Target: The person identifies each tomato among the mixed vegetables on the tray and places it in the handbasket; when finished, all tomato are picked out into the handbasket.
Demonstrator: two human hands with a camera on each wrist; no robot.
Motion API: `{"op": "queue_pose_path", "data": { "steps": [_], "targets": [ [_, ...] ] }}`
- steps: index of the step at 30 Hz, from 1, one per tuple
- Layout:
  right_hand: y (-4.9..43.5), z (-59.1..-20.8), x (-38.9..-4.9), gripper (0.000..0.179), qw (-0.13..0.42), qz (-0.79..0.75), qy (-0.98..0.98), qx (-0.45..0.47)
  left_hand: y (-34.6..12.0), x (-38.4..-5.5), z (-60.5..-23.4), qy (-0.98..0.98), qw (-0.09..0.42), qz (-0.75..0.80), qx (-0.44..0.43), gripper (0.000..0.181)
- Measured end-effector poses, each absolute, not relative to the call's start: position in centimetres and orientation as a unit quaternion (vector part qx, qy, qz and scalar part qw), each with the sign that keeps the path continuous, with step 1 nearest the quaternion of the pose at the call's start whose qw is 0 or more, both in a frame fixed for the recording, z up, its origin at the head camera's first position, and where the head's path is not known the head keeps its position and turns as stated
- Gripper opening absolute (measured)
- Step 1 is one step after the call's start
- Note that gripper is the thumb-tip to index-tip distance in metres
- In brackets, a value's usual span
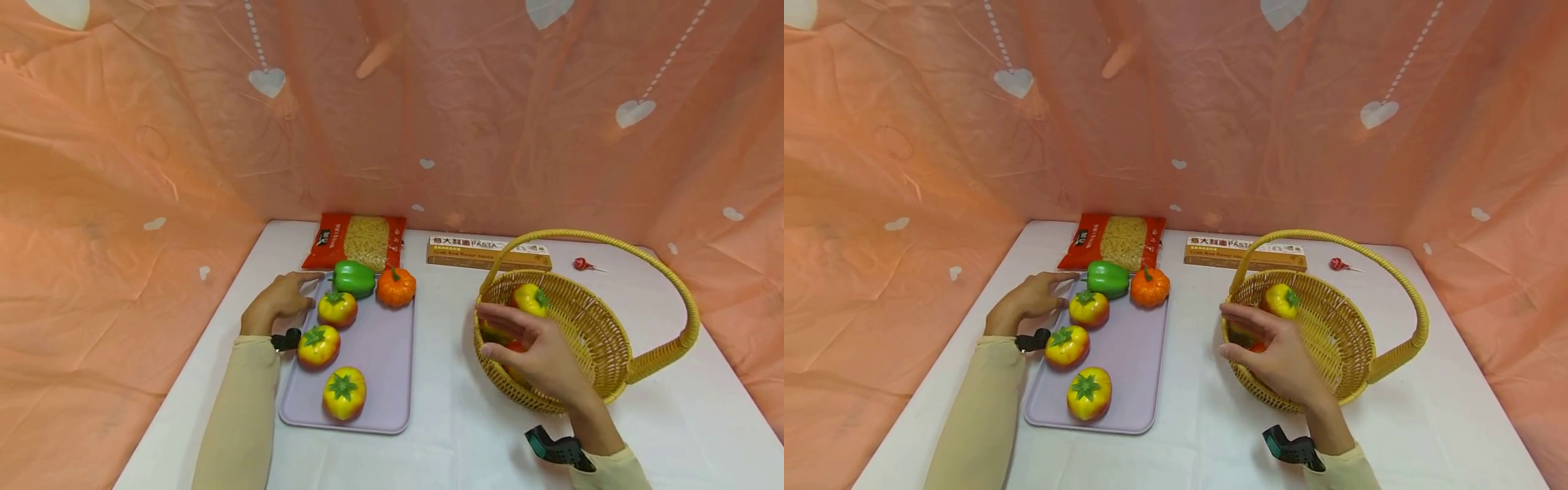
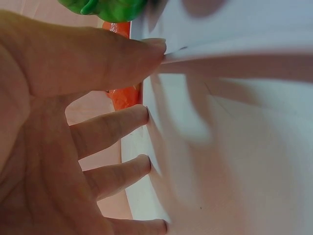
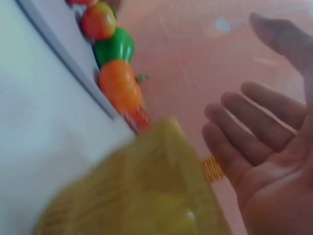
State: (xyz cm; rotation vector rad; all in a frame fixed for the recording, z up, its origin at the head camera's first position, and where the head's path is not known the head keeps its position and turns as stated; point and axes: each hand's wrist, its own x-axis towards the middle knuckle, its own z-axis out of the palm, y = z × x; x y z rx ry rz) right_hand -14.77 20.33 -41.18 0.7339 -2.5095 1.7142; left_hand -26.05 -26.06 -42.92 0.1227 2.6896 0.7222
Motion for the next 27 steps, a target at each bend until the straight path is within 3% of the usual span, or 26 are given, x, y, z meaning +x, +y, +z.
{"op": "queue_pose_path", "data": {
  "steps": [17, 27],
  "targets": [
    [10.5, -43.4, -15.3, 0.054, -0.181, 0.609, -0.701, 0.324, -26.2, -26.1, -42.7, 0.95, 0.176, 0.255, 0.045, 0.068],
    [5.0, -45.9, -16.2, 0.062, -0.211, 0.558, -0.709, 0.375, -26.1, -26.0, -42.8, 0.949, 0.173, 0.258, 0.048, 0.067]
  ]
}}
